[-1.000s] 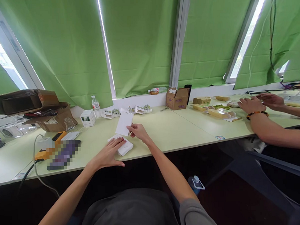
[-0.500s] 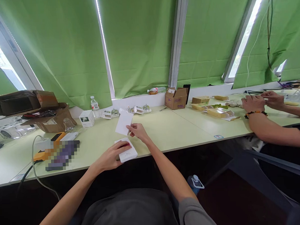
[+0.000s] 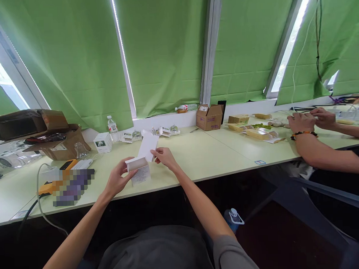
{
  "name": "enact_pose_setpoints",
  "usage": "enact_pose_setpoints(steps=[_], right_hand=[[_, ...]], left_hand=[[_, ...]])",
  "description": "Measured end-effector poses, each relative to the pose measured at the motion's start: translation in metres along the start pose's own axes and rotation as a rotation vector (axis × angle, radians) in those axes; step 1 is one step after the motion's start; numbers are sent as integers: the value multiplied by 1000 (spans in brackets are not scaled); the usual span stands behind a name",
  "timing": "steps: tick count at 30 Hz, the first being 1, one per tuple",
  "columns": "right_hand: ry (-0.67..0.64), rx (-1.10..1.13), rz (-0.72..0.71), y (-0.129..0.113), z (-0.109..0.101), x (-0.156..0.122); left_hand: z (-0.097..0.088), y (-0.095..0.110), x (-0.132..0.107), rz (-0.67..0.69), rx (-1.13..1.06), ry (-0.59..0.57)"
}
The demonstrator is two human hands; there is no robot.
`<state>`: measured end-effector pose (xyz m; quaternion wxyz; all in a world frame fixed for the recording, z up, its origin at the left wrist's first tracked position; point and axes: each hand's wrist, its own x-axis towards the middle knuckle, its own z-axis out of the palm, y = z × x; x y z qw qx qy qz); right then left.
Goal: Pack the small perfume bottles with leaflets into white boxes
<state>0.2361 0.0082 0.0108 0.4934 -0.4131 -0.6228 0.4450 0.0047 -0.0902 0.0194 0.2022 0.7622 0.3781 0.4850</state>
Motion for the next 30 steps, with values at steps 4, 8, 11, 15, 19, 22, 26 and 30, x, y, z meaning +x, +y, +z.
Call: enact_pose_setpoints(steps=[4, 8, 11, 15, 19, 22, 26, 30], right_hand=[[-1, -2, 3, -1, 0, -1], [5, -17, 12, 0, 0, 0], [2, -19, 3, 2, -1, 1], [12, -23, 0, 4, -2, 2], [8, -36, -9, 6, -1, 4], [9, -48, -18, 7, -1, 3], [4, -58, -25, 7, -1, 3], [10, -67, -25, 6, -1, 3]], left_hand=[[1, -10, 3, -70, -100, 29], [0, -18, 5, -71, -124, 108], [-1, -22, 4, -40, -116, 160], [0, -26, 3, -8, -47, 191], [0, -28, 1, 13, 61, 205], [-1, -27, 1, 22, 106, 195], [-2, -25, 3, 15, 81, 157], [-2, -24, 4, 0, 23, 136]])
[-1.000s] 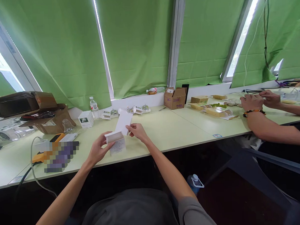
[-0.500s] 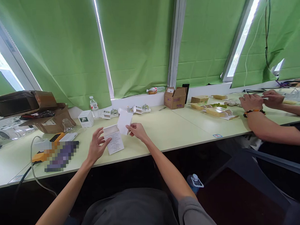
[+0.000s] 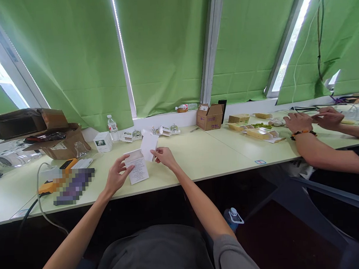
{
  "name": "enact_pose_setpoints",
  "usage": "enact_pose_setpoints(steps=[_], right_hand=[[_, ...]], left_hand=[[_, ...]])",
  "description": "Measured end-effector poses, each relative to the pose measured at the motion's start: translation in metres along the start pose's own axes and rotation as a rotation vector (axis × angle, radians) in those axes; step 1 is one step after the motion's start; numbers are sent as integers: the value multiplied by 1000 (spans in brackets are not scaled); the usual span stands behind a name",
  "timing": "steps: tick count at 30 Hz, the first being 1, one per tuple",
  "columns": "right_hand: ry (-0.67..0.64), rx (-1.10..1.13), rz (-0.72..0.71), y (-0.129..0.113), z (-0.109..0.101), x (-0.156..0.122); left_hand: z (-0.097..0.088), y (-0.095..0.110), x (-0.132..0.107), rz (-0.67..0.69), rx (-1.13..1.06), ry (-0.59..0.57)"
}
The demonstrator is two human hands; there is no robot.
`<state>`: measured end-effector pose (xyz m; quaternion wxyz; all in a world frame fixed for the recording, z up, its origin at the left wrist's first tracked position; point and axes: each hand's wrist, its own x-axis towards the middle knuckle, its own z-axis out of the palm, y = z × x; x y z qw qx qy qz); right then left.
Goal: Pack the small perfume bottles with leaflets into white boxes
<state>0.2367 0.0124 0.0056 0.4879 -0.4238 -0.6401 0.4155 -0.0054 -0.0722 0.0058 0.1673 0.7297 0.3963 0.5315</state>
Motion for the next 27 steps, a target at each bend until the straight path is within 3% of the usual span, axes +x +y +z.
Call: enact_pose_setpoints(steps=[18, 27], right_hand=[[95, 92, -24, -9, -8, -1], [76, 134, -50, -14, -9, -1]], left_hand=[[3, -4, 1, -116, -203, -35], [3, -4, 1, -130, -219, -29]])
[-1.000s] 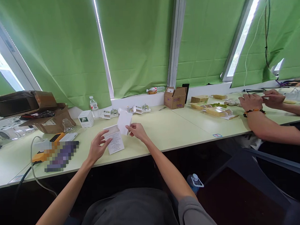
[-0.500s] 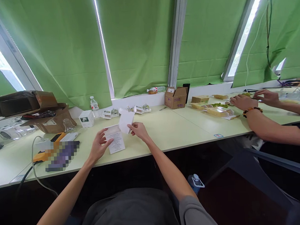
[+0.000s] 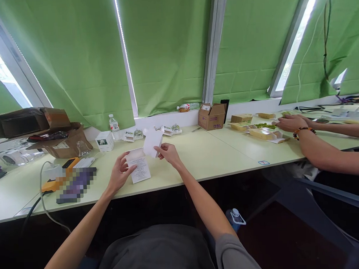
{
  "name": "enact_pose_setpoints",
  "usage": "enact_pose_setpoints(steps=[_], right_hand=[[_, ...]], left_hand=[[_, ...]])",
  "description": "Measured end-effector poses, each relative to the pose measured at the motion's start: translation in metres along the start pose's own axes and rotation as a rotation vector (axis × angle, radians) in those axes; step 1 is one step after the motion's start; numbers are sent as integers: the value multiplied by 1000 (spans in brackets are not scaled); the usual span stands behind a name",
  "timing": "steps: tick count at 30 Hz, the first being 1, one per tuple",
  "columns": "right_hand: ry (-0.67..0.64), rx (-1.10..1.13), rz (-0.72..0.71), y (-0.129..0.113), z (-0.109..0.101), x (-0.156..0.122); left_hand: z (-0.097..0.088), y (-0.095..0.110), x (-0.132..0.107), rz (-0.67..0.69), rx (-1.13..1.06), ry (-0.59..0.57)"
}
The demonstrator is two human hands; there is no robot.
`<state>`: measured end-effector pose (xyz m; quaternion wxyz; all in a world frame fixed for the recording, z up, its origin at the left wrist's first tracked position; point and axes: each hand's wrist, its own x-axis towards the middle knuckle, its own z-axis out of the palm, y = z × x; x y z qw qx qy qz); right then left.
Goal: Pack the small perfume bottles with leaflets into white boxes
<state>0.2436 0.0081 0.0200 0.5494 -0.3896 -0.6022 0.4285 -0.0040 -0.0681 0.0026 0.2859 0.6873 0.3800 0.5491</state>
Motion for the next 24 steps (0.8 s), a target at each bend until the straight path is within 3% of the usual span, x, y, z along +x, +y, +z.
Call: enact_pose_setpoints(steps=[8, 17, 24], right_hand=[[29, 118, -13, -20, 2, -9], [115, 217, -129, -47, 9, -23], [-121, 152, -136, -61, 25, -39]], left_hand=[[0, 4, -2, -15, -36, -8], [0, 6, -2, -4, -35, -45], [2, 6, -3, 5, -45, -68]])
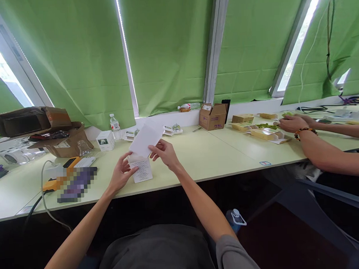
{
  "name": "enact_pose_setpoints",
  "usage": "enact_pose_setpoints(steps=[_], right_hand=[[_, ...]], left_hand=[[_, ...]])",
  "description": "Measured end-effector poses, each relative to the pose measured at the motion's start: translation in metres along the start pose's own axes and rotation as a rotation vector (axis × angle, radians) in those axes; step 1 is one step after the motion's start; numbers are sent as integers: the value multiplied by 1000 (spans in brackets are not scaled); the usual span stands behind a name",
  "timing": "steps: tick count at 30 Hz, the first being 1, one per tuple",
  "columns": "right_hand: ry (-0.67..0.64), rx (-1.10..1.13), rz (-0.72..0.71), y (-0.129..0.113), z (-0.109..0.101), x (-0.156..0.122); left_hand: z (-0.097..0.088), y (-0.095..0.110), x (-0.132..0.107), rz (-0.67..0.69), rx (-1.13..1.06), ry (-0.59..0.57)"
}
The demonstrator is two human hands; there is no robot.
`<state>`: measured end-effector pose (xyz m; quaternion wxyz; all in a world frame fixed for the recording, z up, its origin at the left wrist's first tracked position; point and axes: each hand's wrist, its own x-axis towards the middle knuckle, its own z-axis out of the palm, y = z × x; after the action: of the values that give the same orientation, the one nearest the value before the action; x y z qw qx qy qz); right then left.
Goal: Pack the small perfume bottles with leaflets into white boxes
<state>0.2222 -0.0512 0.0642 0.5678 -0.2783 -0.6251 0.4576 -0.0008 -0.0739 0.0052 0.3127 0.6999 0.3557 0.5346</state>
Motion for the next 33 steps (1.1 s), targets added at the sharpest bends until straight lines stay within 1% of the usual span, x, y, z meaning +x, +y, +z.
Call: enact_pose_setpoints(steps=[4, 7, 9, 14, 19, 22, 30, 33], right_hand=[[-109, -6, -12, 3, 14, -4], [-145, -23, -10, 6, 18, -5], [-133, -60, -16, 7, 17, -5], [-38, -170, -55, 7, 7, -1], [28, -159, -7, 16, -2, 5], [20, -139, 20, 19, -5, 7], [17, -133, 16, 20, -5, 8], [-12, -98, 35, 22, -9, 10]], left_hand=[[1, -3, -1, 21, 33, 19], [1, -3, -1, 26, 47, 7], [0, -3, -1, 27, 36, 0], [0, 0, -1, 26, 40, -6], [0, 0, -1, 26, 57, -14], [-1, 0, -1, 27, 66, -15], [0, -2, 0, 33, 67, -12], [0, -2, 0, 32, 69, -12]])
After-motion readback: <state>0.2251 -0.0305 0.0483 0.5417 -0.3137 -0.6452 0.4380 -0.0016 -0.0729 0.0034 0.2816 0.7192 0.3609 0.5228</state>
